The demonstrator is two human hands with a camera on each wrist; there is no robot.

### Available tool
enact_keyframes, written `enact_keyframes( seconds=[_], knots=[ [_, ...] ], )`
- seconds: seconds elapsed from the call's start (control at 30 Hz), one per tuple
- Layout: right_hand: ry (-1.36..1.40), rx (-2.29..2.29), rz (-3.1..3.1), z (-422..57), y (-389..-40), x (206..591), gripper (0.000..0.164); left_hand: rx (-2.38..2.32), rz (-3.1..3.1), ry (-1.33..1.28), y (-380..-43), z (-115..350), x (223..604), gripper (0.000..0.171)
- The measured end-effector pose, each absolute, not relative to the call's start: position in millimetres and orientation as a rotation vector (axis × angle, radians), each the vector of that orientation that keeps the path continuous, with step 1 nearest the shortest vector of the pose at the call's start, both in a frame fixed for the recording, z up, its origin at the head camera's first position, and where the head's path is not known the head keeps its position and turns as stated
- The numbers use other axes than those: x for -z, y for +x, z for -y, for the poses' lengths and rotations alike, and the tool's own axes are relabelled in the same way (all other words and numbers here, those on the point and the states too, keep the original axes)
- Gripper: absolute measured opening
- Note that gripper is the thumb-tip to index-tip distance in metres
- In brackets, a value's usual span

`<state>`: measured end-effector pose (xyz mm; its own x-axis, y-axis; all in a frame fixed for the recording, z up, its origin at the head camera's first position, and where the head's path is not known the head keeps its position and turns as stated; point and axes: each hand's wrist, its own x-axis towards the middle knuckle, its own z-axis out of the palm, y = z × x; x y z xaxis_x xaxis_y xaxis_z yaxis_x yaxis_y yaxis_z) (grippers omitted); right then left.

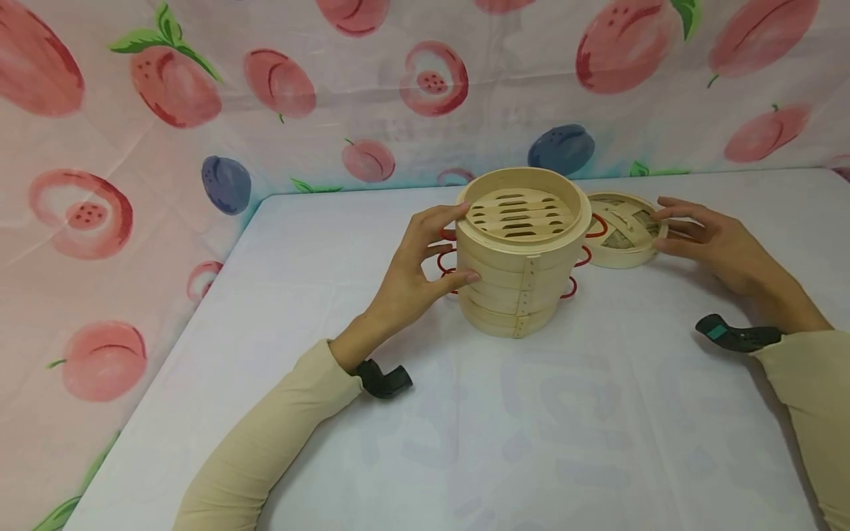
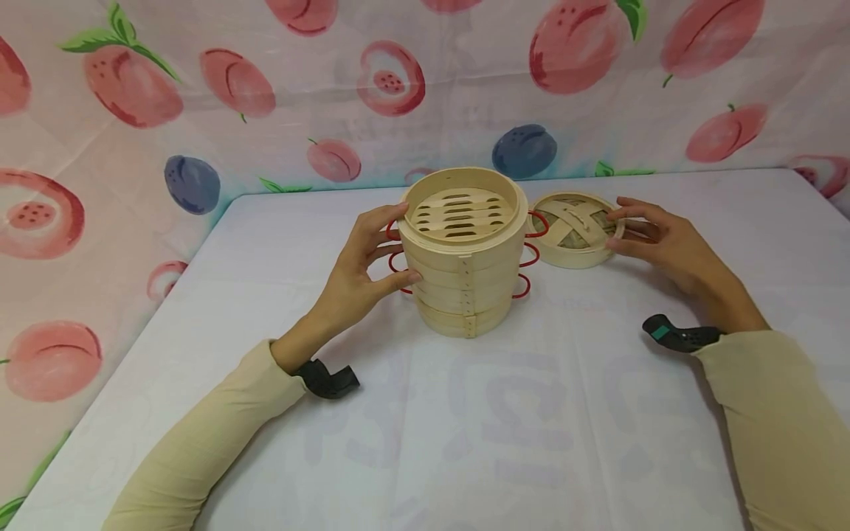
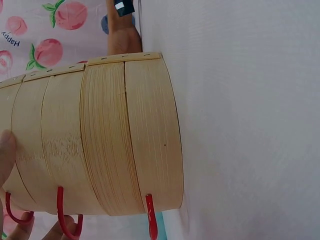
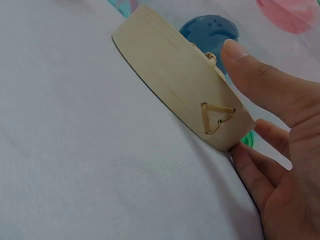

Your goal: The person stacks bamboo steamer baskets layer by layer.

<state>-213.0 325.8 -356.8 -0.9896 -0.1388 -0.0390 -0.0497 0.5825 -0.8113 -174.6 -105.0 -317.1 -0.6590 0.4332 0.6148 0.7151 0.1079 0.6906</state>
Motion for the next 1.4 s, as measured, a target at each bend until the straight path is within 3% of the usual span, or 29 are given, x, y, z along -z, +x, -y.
enact_keyframes(
  seconds=[0.13,1.4],
  knots=[
    [-0.162,1.387,-2.714,-327.3,-213.0,359.6,0.046,1.569,2.129,-1.14,-175.2,105.4,317.9,0.079],
    [-0.2,1.242,-2.768,-327.5,-213.4,360.7,0.047,1.538,2.139,-1.143,-174.6,105.5,316.5,0.079]
  ],
)
